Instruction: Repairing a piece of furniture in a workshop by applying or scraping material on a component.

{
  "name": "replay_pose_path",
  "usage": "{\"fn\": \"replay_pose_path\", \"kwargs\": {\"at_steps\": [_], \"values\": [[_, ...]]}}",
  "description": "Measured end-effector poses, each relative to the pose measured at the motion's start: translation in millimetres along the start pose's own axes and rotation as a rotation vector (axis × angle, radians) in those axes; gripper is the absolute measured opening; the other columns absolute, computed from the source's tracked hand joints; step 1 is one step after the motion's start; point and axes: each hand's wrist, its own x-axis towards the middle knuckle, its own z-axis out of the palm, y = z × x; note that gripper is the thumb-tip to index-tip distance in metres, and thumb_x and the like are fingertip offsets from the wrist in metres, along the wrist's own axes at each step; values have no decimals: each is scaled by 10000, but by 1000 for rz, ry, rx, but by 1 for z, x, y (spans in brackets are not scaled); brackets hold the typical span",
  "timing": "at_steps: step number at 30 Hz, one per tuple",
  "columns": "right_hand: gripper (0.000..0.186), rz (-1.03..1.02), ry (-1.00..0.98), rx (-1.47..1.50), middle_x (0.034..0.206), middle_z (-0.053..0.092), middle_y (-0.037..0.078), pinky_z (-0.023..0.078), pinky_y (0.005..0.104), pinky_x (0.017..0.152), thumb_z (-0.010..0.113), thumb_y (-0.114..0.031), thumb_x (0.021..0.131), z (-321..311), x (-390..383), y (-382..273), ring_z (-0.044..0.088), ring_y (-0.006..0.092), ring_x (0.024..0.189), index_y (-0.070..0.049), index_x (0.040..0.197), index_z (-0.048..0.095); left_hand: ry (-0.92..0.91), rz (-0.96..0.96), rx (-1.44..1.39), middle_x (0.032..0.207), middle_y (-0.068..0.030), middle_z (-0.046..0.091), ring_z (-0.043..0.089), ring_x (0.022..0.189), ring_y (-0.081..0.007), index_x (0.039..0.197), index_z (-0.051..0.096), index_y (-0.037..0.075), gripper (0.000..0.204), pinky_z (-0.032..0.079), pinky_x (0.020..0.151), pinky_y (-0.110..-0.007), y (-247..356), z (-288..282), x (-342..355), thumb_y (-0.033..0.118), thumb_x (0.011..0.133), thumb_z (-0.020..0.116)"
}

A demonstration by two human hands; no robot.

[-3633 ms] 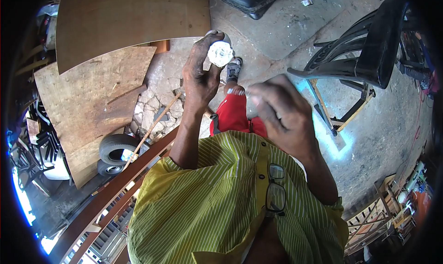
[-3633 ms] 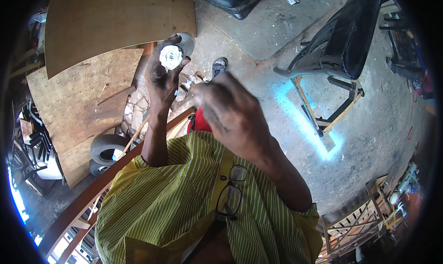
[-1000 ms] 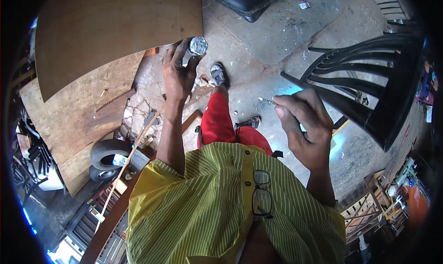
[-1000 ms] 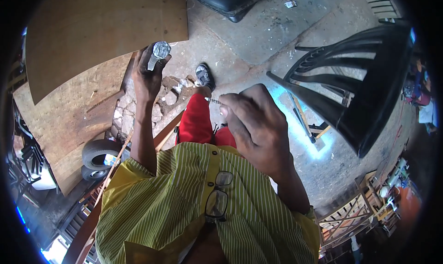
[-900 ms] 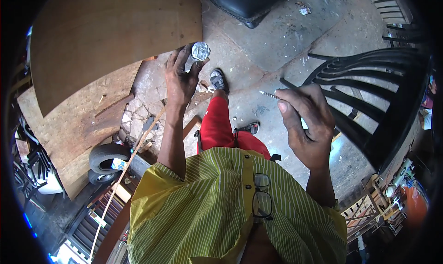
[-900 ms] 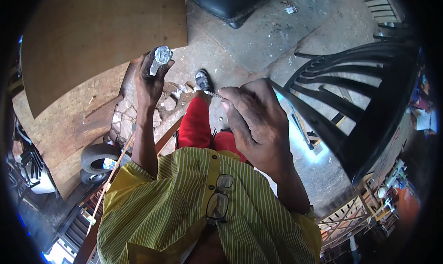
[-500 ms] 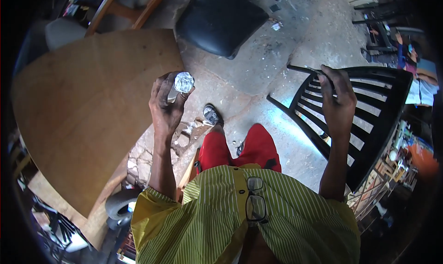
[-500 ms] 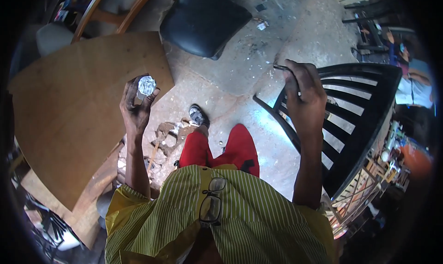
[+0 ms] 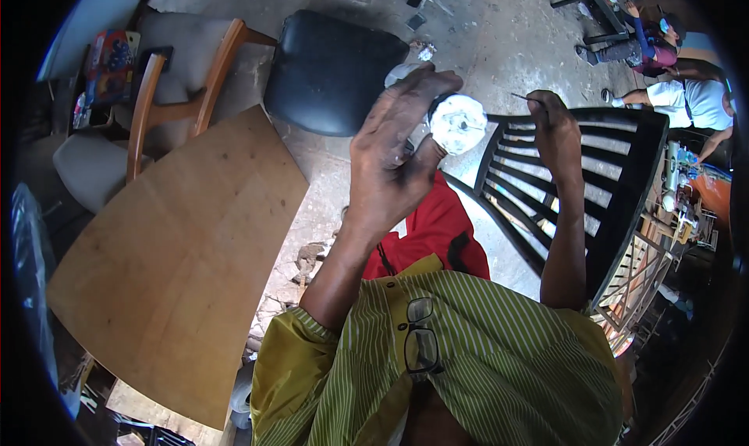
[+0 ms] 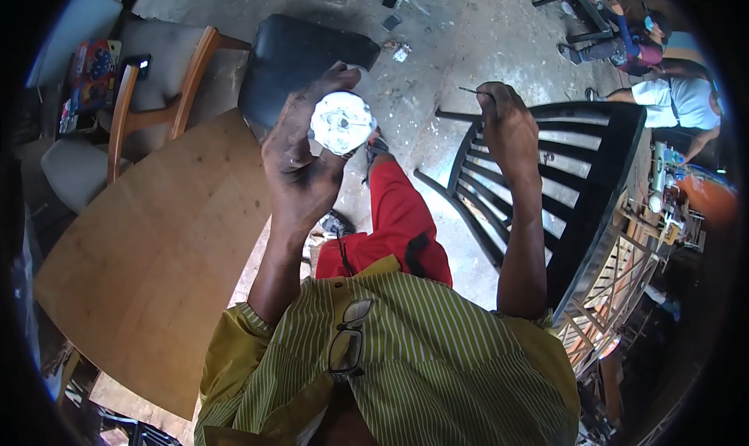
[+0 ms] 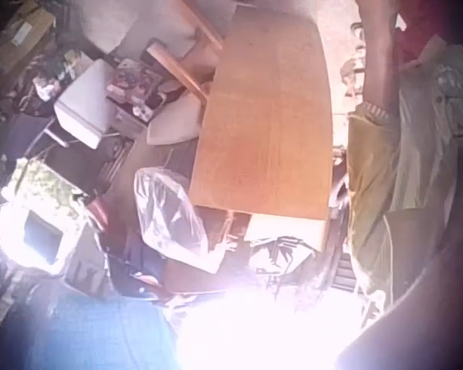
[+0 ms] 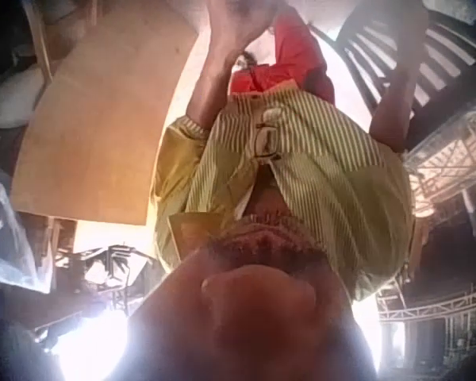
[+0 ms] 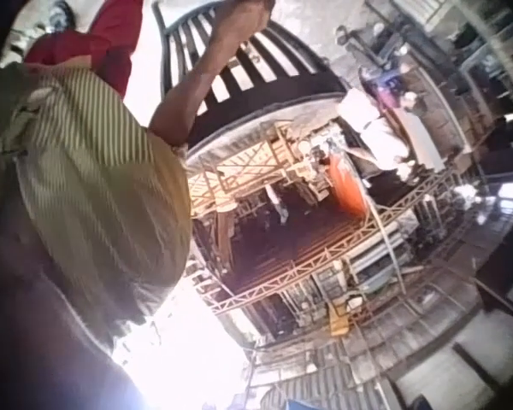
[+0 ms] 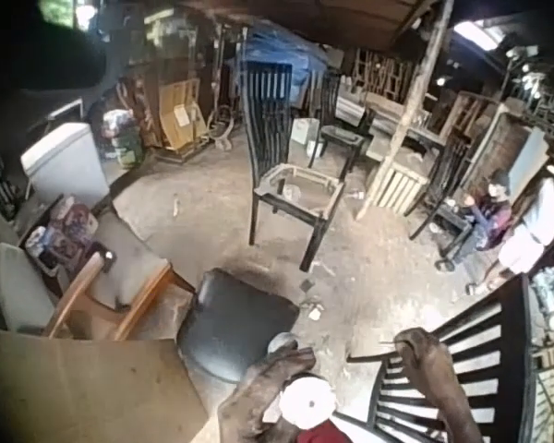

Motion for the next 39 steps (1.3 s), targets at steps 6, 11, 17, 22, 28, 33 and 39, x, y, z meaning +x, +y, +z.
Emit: {"fn": "replay_pose_path", "kwargs": {"at_steps": [6,11,17,22,28,33,39], "values": [[117,55,17,186,880,599,150,463,333,659,521,-107,848,24,39,37,597,311,759,-43,934,567,24,-71,-8,1090,-115,578,491,1113,-294,1060,559,10,401,379,944,-384,0,23,50,-48,666,601],[108,213,-233,255,838,593,154,440,406,686,510,-135,819,65,42,56,571,343,791,-69,861,584,-10,-216,120,1069,-116,580,519,1055,-219,1034,553,-9,394,398,898,-328,20,22,76,45,679,715],[176,217,-401,216,879,593,176,439,407,729,505,-158,833,69,44,64,567,352,826,-23,913,585,24,-335,-27,929,-113,576,567,817,-187,965,578,-13,340,440,709,-270,17,27,93,19,656,718],[105,68,-466,81,817,569,173,439,432,677,499,-94,776,67,55,49,562,340,790,-23,806,571,58,-457,28,924,-67,566,527,845,-140,991,552,-13,314,410,760,-249,9,4,85,1,700,669],[127,77,-415,-10,815,588,140,460,417,679,560,-74,708,8,67,37,582,311,805,-42,830,575,-11,-450,25,986,-61,572,515,921,-148,1043,542,13,290,393,821,-276,-13,-33,52,74,775,633],[145,1,-595,-170,821,576,145,461,431,676,537,-109,749,-21,52,64,577,326,800,-42,870,581,0,-462,89,925,-88,573,535,859,-196,970,548,-8,261,406,791,-311,-16,-56,35,119,767,652],[176,17,-614,-211,851,564,142,456,430,681,513,-151,787,-29,44,107,564,322,822,-41,911,571,48,-547,42,926,-56,562,516,880,-164,980,550,0,247,389,804,-292,-15,-76,34,84,768,646]]}}
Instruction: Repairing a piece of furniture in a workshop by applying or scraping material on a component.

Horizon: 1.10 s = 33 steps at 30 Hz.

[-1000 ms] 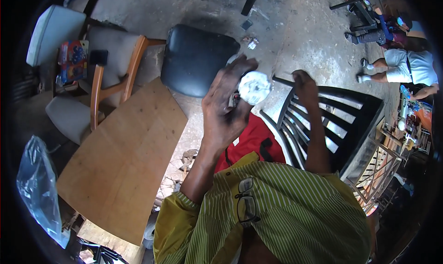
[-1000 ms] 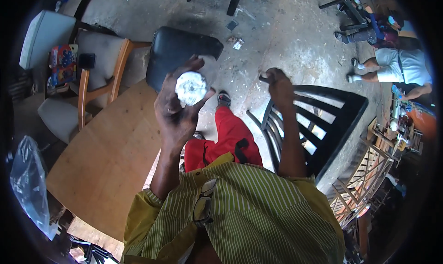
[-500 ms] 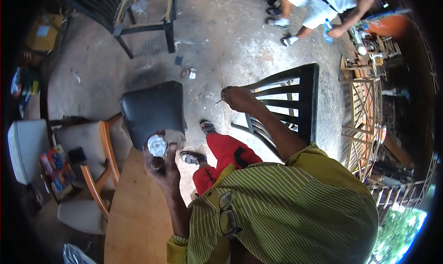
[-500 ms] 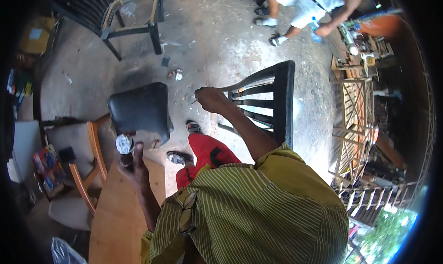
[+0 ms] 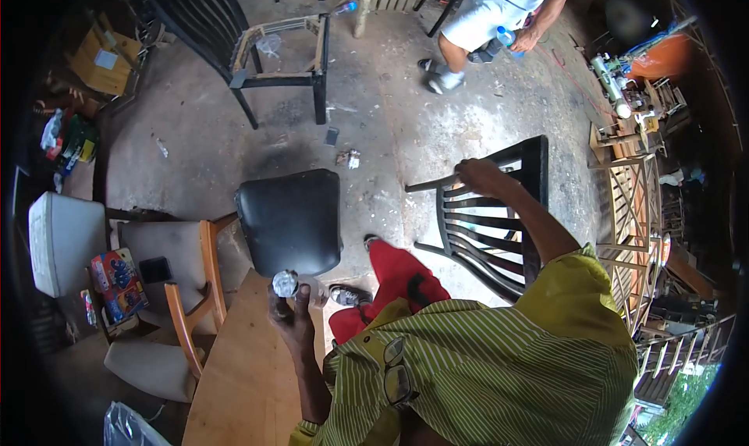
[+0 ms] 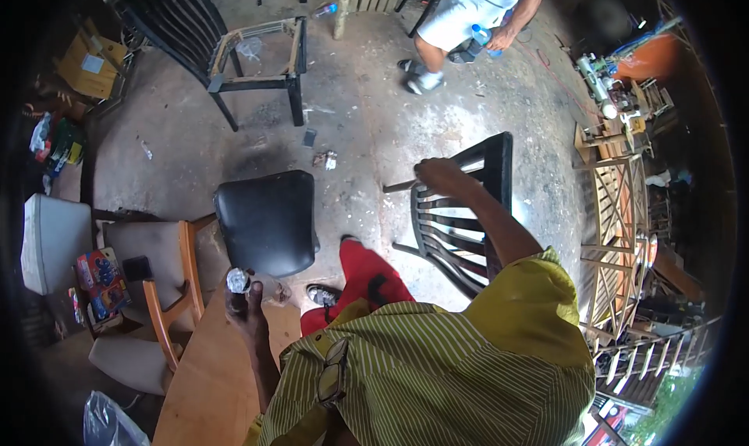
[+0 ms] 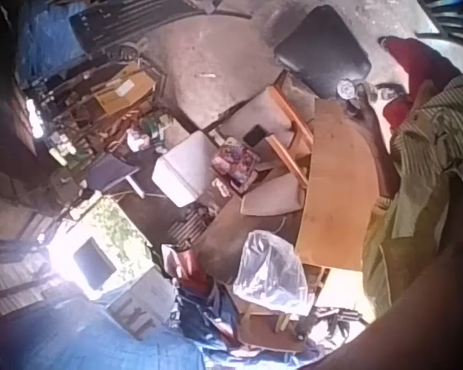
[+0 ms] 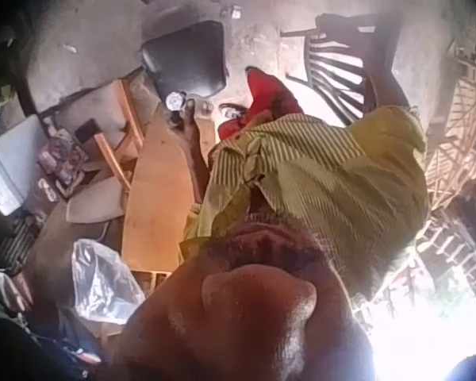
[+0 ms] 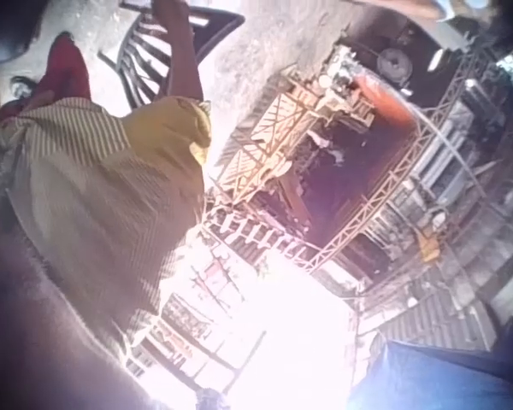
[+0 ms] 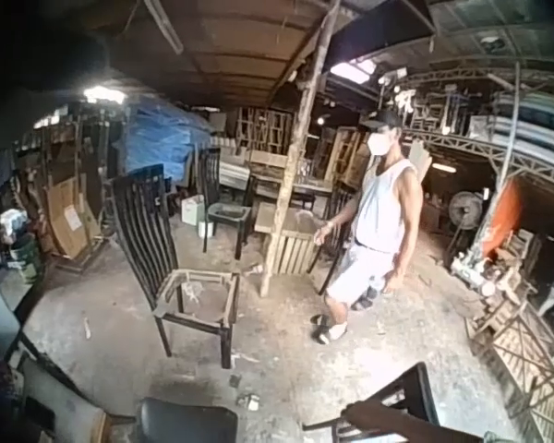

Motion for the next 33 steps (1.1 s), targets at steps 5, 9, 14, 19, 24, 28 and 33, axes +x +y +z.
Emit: {"fn": "replay_pose_path", "kwargs": {"at_steps": [5,9,14,19,24,28,33], "values": [[136,102,43,-30,798,574,129,463,433,649,531,-175,767,-11,-1,5,581,320,779,-56,832,547,-43,-2,39,901,-50,550,509,868,-141,952,552,1,234,383,789,-267,4,4,18,27,743,652],[122,-46,86,-64,794,582,129,463,419,641,504,-153,781,-19,10,14,582,309,766,-56,822,565,-83,-14,32,871,-46,546,518,821,-145,912,550,3,205,396,748,-260,15,26,35,43,742,656],[102,-65,54,-157,828,575,99,439,380,721,537,-98,747,-48,31,13,564,259,831,-66,827,592,-53,24,114,839,-59,551,519,792,-143,913,546,7,225,402,731,-261,14,53,62,101,748,668],[126,-143,107,-119,830,559,109,436,367,702,504,-40,711,-63,28,-3,546,258,819,-45,809,584,-5,-11,70,816,-56,556,519,774,-140,901,545,6,228,403,720,-262,36,93,101,122,755,674],[189,-238,-54,73,874,563,99,444,370,754,530,-93,698,-55,27,-37,548,250,866,-72,880,576,28,44,131,847,-63,578,525,810,-126,910,556,18,245,406,741,-263,58,136,141,172,763,675],[178,-283,91,198,848,557,101,427,368,712,530,-101,695,-63,25,-41,548,233,847,-69,866,568,-74,52,208,866,-64,591,529,823,-129,923,559,13,240,406,752,-263,76,166,163,139,756,677],[98,-111,141,224,813,557,98,429,378,706,524,-107,720,-60,31,-25,549,258,813,-65,799,562,-116,145,205,860,-59,592,523,811,-120,932,557,4,248,409,745,-262,95,190,184,131,756,675]]}}
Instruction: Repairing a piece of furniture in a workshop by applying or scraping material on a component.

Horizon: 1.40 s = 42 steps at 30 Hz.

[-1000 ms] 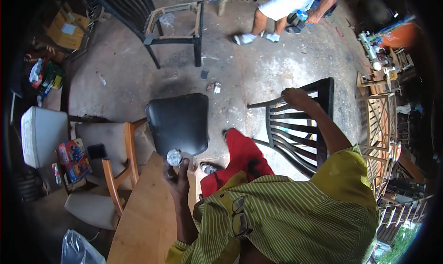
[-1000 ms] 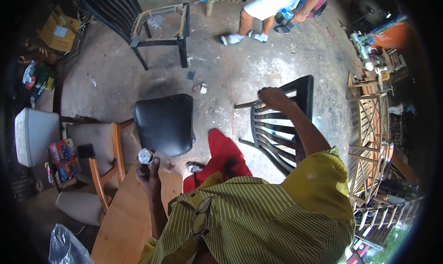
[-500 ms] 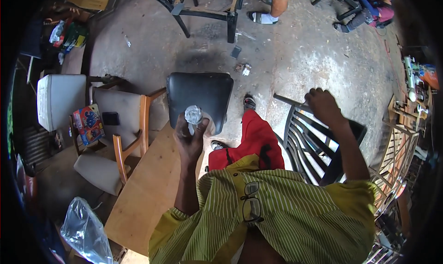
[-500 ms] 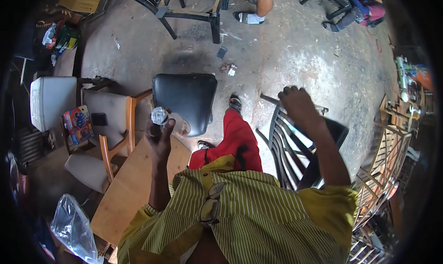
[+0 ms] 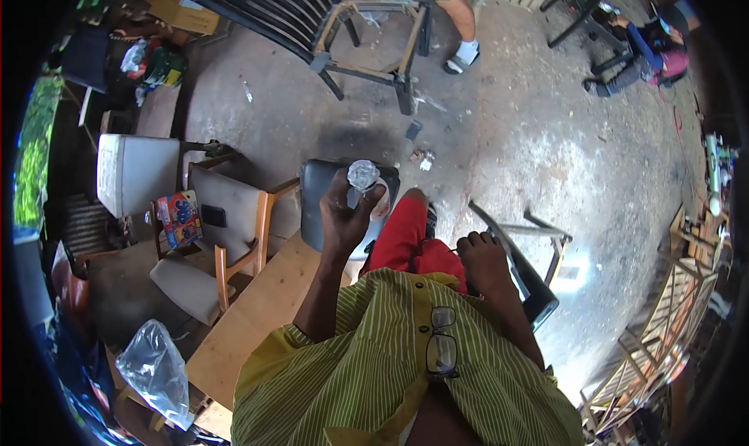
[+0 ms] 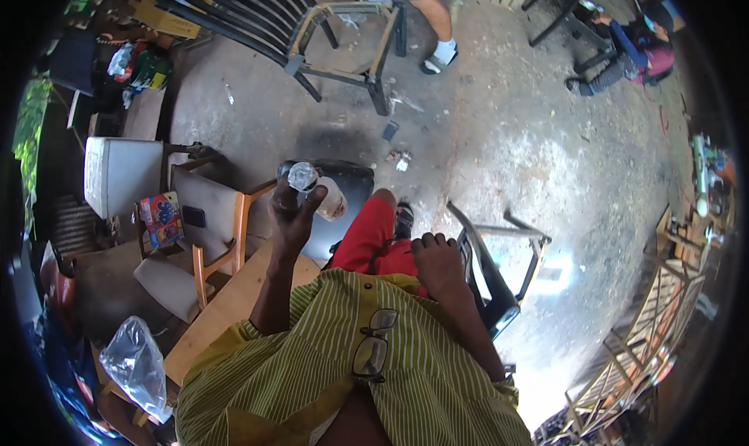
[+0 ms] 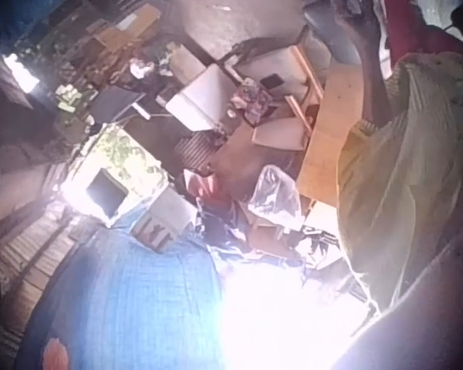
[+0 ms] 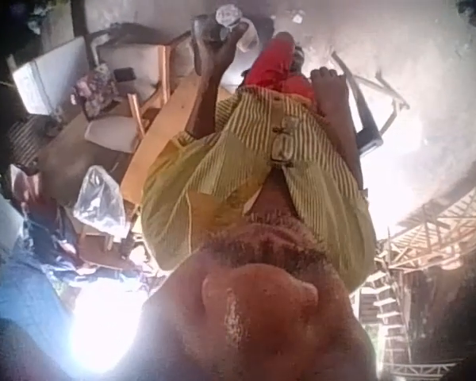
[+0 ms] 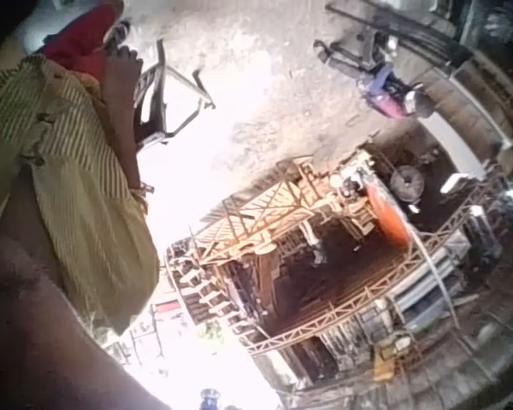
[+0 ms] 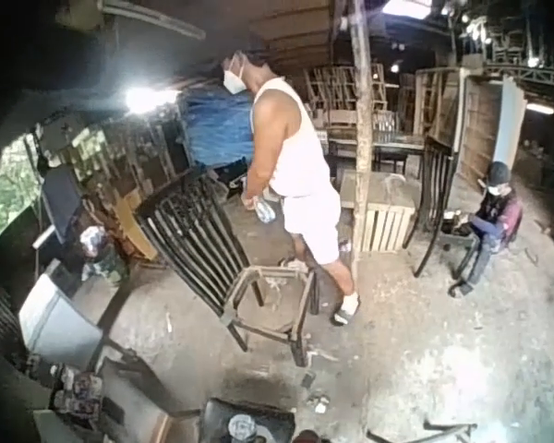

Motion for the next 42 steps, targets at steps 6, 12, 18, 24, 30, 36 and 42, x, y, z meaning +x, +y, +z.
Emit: {"fn": "replay_pose_path", "kwargs": {"at_steps": [6,12,18,24,30,36,42], "values": [[96,93,93,117,793,559,119,433,389,696,500,-109,750,-9,3,10,550,282,794,-57,793,568,37,65,-39,873,-47,590,519,817,-111,975,555,5,276,413,748,-253,17,10,31,128,759,676],[119,256,180,355,806,562,155,442,424,680,480,-120,799,-27,16,12,544,335,772,-40,794,568,-75,107,-92,896,-65,603,555,852,-150,967,569,5,272,422,774,-284,12,20,75,123,746,675],[100,303,312,356,791,569,157,438,406,650,485,-82,813,-22,72,23,548,338,756,-21,808,563,-195,97,20,902,-104,600,572,856,-180,1003,528,5,352,427,760,-301,-4,16,141,189,742,676],[90,456,157,224,765,569,148,439,387,640,486,-79,822,-20,153,25,552,326,738,-35,803,562,-443,-233,-298,928,-118,590,553,850,-159,1047,515,-15,367,434,750,-277,-92,1,204,118,743,671],[66,362,380,73,787,556,122,449,349,623,479,-75,838,-42,186,24,558,293,726,-25,845,521,-568,86,63,951,-94,605,560,884,-140,1048,539,0,360,443,777,-284,-89,-9,289,111,735,677],[54,526,319,151,775,550,129,439,372,643,483,-42,817,-50,173,48,539,308,742,-44,820,537,-511,264,131,882,-133,597,590,829,-268,982,570,7,336,461,718,-326,-93,5,317,123,696,703],[170,599,270,353,855,587,152,445,371,688,461,-158,879,13,179,71,570,328,791,-24,899,563,-466,10,63,922,-102,610,588,847,-185,1010,564,-4,355,452,747,-301,-137,4,271,127,710,702]]}}
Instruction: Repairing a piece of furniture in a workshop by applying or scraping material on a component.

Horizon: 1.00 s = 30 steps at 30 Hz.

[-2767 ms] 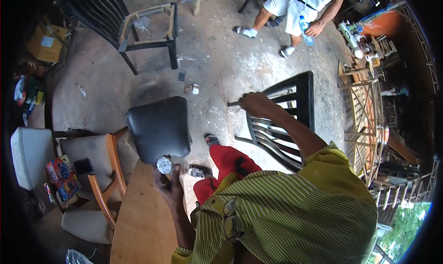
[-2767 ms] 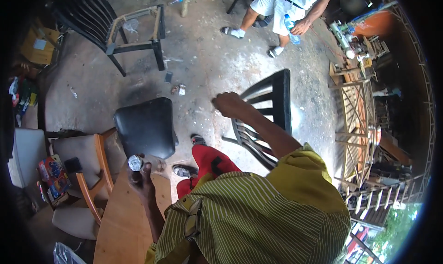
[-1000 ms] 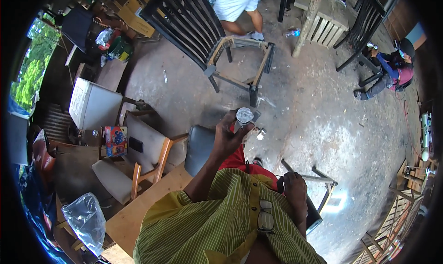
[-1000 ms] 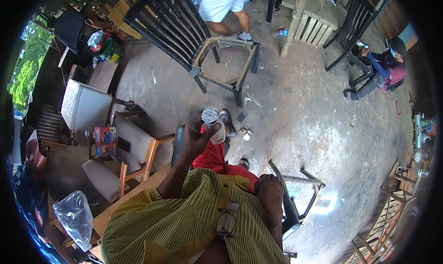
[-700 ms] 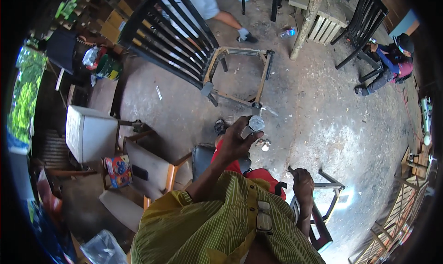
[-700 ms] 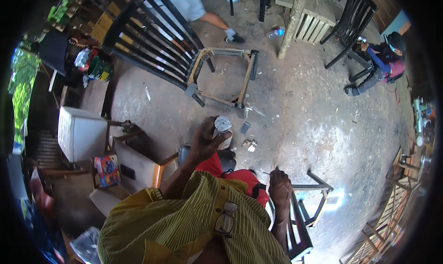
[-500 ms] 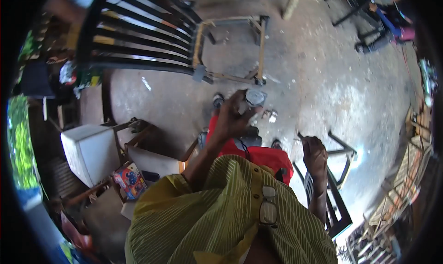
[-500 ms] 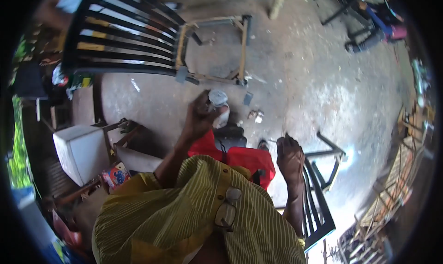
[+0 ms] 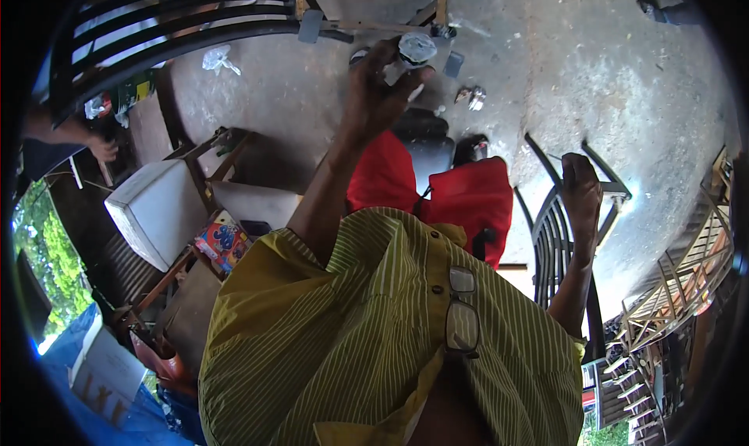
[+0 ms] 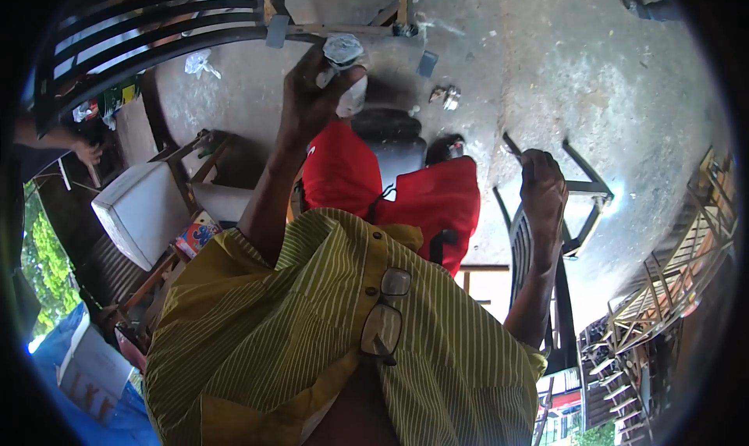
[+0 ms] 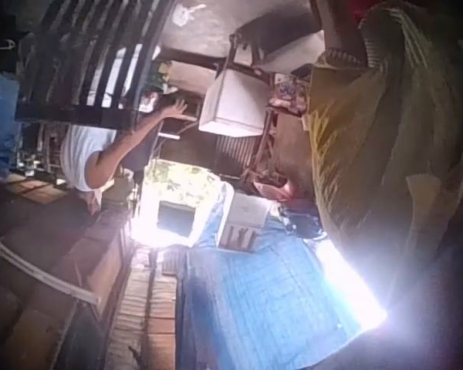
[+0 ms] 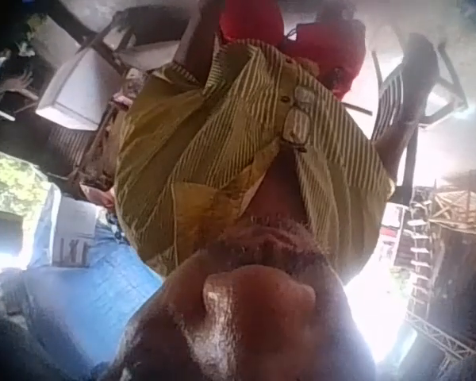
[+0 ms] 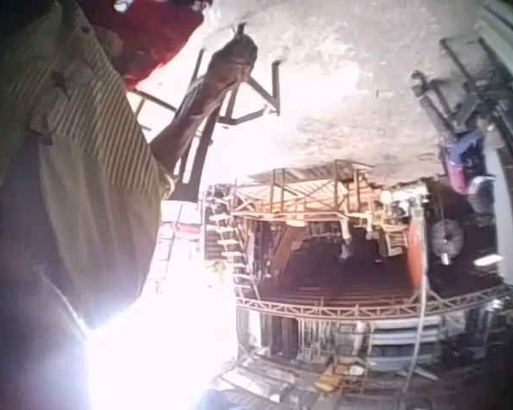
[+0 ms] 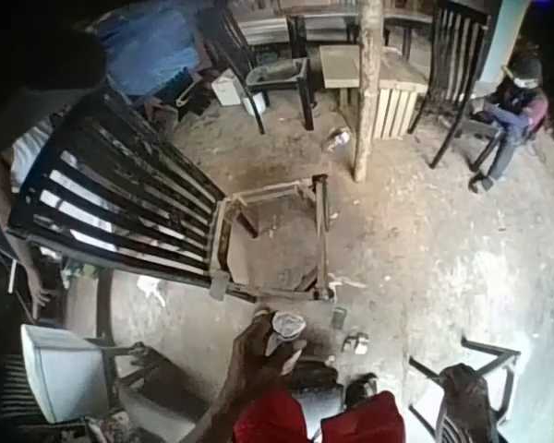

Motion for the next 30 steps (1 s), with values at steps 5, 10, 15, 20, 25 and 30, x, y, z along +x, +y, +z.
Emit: {"fn": "replay_pose_path", "kwargs": {"at_steps": [5,10,15,20,25,30], "values": [[160,0,-51,37,880,596,156,459,379,696,479,-144,859,90,39,21,578,339,810,-31,926,570,-140,-55,32,916,-105,610,583,844,-161,1028,555,-16,392,448,753,-278,-58,30,4,151,711,711],[150,-40,-214,93,869,574,165,447,406,679,448,-157,857,209,71,47,558,356,794,-45,879,546,-281,54,122,874,-91,635,594,774,-151,1020,564,17,402,466,686,-286,-123,71,22,244,722,712],[163,129,-272,169,854,583,165,442,416,680,444,-188,869,282,82,50,559,362,809,-66,889,550,-364,316,166,865,-156,603,615,777,-281,926,585,-17,451,496,666,-327,-176,106,30,294,645,751],[197,278,-305,224,856,592,180,438,416,686,447,-219,877,305,77,60,565,361,835,-51,902,547,-431,299,210,851,-142,606,613,763,-274,931,587,-5,455,492,671,-328,-202,111,21,288,626,756],[196,239,-98,389,786,595,154,439,342,651,479,-216,875,284,103,106,578,292,719,-50,932,566,-485,377,196,853,-100,622,616,756,-189,983,592,3,422,483,668,-280,-213,115,22,197,646,755],[211,368,94,315,806,608,166,447,322,680,490,-225,869,274,130,119,577,230,697,-64,965,588,-474,452,290,855,-112,619,615,770,-213,959,598,-4,458,489,670,-298,-213,122,26,228,608,780]]}}
